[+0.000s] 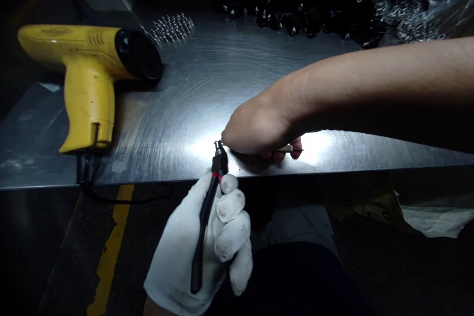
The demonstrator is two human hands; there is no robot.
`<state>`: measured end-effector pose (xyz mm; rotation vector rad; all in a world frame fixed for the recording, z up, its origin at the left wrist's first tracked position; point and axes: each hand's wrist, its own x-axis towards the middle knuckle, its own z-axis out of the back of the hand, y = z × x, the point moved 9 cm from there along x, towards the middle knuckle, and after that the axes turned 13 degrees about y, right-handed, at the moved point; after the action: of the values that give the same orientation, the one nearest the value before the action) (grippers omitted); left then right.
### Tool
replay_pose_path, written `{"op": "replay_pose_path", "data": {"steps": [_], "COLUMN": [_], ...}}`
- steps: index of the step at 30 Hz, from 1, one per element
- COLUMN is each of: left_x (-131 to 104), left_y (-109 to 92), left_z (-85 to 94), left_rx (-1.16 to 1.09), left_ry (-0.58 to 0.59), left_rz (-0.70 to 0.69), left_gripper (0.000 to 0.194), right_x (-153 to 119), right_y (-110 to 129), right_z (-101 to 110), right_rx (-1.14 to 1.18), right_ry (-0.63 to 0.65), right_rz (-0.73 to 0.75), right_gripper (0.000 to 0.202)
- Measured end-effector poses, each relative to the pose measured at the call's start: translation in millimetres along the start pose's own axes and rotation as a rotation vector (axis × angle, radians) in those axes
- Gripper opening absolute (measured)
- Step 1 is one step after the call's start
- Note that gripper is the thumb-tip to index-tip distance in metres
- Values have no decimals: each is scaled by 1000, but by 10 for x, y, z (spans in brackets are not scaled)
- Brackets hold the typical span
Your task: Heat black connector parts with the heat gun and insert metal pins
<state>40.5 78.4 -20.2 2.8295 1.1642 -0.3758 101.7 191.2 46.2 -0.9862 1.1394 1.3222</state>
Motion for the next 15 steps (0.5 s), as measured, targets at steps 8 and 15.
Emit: {"op": "replay_pose_path", "data": {"steps": [8, 15], "left_x": [-78, -126], "left_y": [17, 70], "left_z": [-223, -92], "left_rx": [-158, -174], "left_ry": [79, -24], "left_rz": [115, 206], "left_gripper": [60, 53], "right_x": [-22, -9], "right_y": [38, 95], "right_z": [37, 33], "right_rx": [-37, -77], "right_ry": [29, 69], "right_rz": [24, -1], "right_gripper": [71, 75]}}
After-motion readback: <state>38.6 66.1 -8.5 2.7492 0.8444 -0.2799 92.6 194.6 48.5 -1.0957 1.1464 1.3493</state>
